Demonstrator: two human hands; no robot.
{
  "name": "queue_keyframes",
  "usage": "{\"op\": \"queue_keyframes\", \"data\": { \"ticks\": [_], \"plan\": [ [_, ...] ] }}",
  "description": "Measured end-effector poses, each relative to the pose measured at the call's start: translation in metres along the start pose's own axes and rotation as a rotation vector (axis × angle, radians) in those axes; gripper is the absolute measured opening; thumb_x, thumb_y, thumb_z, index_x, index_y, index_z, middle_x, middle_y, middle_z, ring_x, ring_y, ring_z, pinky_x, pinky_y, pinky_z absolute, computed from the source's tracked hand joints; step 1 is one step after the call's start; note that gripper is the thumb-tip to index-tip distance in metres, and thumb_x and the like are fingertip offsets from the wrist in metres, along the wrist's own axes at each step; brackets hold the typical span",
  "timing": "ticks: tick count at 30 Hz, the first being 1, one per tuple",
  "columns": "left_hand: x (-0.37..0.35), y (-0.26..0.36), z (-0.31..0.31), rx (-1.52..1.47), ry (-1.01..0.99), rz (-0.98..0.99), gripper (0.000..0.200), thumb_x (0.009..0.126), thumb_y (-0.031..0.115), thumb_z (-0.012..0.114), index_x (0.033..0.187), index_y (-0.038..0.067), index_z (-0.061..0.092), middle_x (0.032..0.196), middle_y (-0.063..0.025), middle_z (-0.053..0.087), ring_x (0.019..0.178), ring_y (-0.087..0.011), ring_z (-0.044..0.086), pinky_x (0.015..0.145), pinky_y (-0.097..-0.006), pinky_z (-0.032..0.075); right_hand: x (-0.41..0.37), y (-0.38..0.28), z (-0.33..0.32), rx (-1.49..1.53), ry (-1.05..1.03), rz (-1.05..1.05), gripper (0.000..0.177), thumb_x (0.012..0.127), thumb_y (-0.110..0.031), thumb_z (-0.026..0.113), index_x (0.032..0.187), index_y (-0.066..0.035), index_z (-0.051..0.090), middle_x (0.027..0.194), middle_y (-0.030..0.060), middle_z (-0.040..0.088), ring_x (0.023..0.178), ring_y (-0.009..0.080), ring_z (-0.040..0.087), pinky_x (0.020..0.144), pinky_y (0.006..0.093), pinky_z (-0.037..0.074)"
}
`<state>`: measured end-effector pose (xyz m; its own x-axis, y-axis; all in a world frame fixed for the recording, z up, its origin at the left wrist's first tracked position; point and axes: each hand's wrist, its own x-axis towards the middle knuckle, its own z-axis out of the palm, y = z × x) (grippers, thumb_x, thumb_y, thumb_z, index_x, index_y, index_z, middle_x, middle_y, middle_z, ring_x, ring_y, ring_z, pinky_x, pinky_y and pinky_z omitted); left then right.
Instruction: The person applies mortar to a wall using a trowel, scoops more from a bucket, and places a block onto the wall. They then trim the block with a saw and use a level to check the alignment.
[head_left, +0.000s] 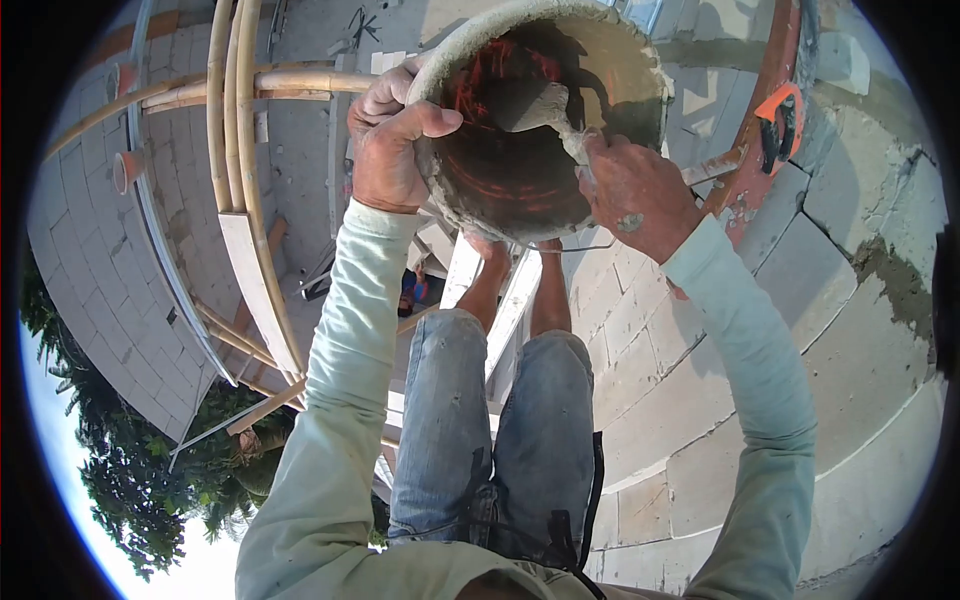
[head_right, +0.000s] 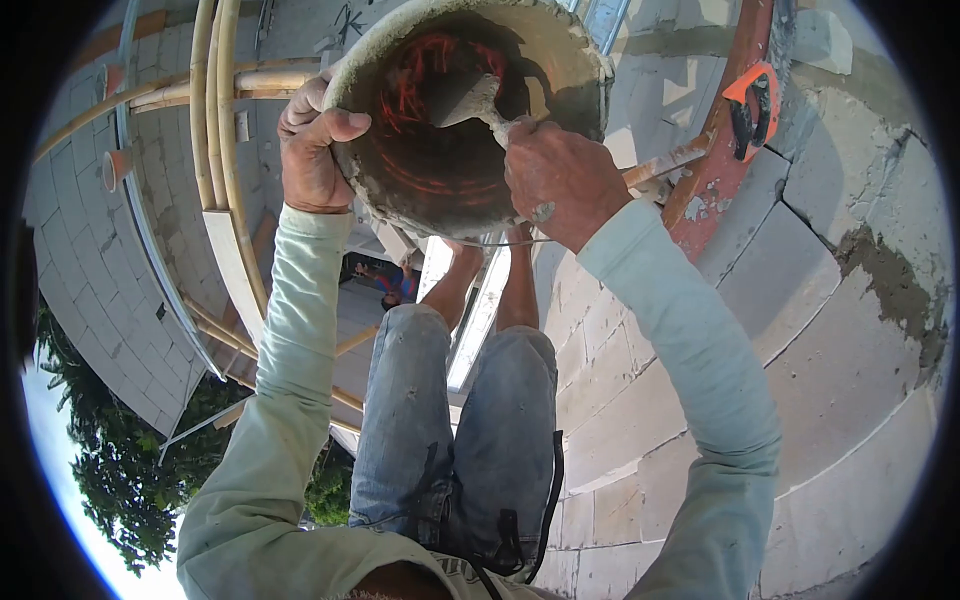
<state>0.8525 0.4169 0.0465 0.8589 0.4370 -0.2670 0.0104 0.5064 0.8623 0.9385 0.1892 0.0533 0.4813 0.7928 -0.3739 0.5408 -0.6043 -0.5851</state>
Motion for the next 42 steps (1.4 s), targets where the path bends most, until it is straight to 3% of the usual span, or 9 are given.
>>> {"op": "queue_keyframes", "data": {
  "ticks": [3,5,8,13,20,25,32,34,42],
  "plan": [
    [-0.003,0.011,-0.012,0.052,0.014,-0.002,0.02,0.059,-0.013,0.06,0.064,0.004,0.052,0.11,-0.0104,0.065,0.092,-0.0188,0.061,0.087,-0.0312,0.047,-0.016,-0.001,0.013,-0.138,-0.179,0.018,0.035,0.087,-0.016,0.059,0.113,0.004,0.05,0.086,0.0206,0.059,0.079,0.0388,0.061,0.07,0.0466,0.05],
    [-0.004,0.019,-0.016,0.118,0.013,0.049,0.019,0.06,-0.012,0.061,0.066,0.005,0.054,0.107,-0.0087,0.065,0.094,-0.0197,0.061,0.09,-0.0323,0.047,-0.016,0.009,0.012,-0.069,0.162,-0.346,0.032,0.083,-0.013,0.061,0.108,0.006,0.055,0.079,0.0165,0.061,0.076,0.0326,0.062,0.064,0.0418,0.052],
    [-0.003,0.03,-0.022,0.147,0.028,0.072,0.019,0.06,-0.012,0.061,0.066,0.005,0.054,0.107,-0.0087,0.065,0.095,-0.0197,0.061,0.09,-0.0322,0.047,0.012,-0.004,0.007,-0.124,0.261,-0.277,0.029,0.083,-0.015,0.063,0.106,0.002,0.056,0.079,0.0134,0.059,0.078,0.0309,0.059,0.065,0.0422,0.051],
    [0.0,0.047,-0.036,0.167,0.059,0.09,0.019,0.06,-0.012,0.061,0.066,0.005,0.054,0.108,-0.0088,0.065,0.095,-0.0196,0.061,0.09,-0.0321,0.047,0.035,-0.011,0.02,-0.144,0.412,-0.553,0.028,0.082,-0.014,0.063,0.106,0.001,0.057,0.074,0.0114,0.058,0.076,0.0278,0.061,0.066,0.0396,0.052],
    [0.0,0.056,-0.056,0.174,0.084,0.1,0.019,0.06,-0.012,0.061,0.066,0.005,0.054,0.109,-0.0089,0.065,0.095,-0.0196,0.061,0.09,-0.032,0.047,0.034,-0.023,0.012,-0.188,0.208,-0.507,0.03,0.081,-0.011,0.061,0.105,0.005,0.056,0.072,0.0111,0.059,0.076,0.0283,0.062,0.067,0.0388,0.054],
    [0.002,0.052,-0.065,0.162,0.086,0.097,0.019,0.06,-0.012,0.061,0.066,0.004,0.054,0.109,-0.009,0.065,0.095,-0.0195,0.061,0.09,-0.0318,0.047,0.059,-0.055,0.015,-0.203,-0.059,-0.122,0.03,0.079,-0.012,0.06,0.103,0.005,0.057,0.08,0.018,0.063,0.083,0.0325,0.064,0.072,0.0423,0.053],
    [0.003,0.05,-0.063,0.074,0.11,0.13,0.02,0.06,-0.013,0.061,0.064,0.004,0.051,0.11,-0.0103,0.065,0.092,-0.0182,0.06,0.086,-0.0304,0.047,0.042,-0.044,0.005,-0.116,-0.029,-0.303,0.025,0.083,-0.012,0.056,0.098,0.008,0.056,0.082,0.0221,0.065,0.08,0.0374,0.065,0.073,0.0451,0.053],
    [-0.002,0.05,-0.06,0.054,0.153,0.135,0.022,0.059,-0.014,0.061,0.061,0.004,0.049,0.111,-0.0116,0.065,0.089,-0.0169,0.059,0.083,-0.0291,0.047,0.051,-0.053,-0.002,-0.118,-0.194,-0.031,0.03,0.087,-0.016,0.057,0.106,0.007,0.051,0.087,0.026,0.061,0.083,0.0396,0.063,0.072,0.0464,0.05],
    [-0.011,0.046,-0.053,0.085,0.209,0.149,0.021,0.06,-0.013,0.06,0.062,0.004,0.049,0.107,-0.0107,0.066,0.09,-0.0163,0.059,0.084,-0.0284,0.045,0.081,-0.054,0.021,-0.205,-0.022,-0.041,0.027,0.082,-0.012,0.056,0.096,0.01,0.056,0.081,0.0263,0.064,0.078,0.0412,0.066,0.069,0.0475,0.054]
  ]
}}
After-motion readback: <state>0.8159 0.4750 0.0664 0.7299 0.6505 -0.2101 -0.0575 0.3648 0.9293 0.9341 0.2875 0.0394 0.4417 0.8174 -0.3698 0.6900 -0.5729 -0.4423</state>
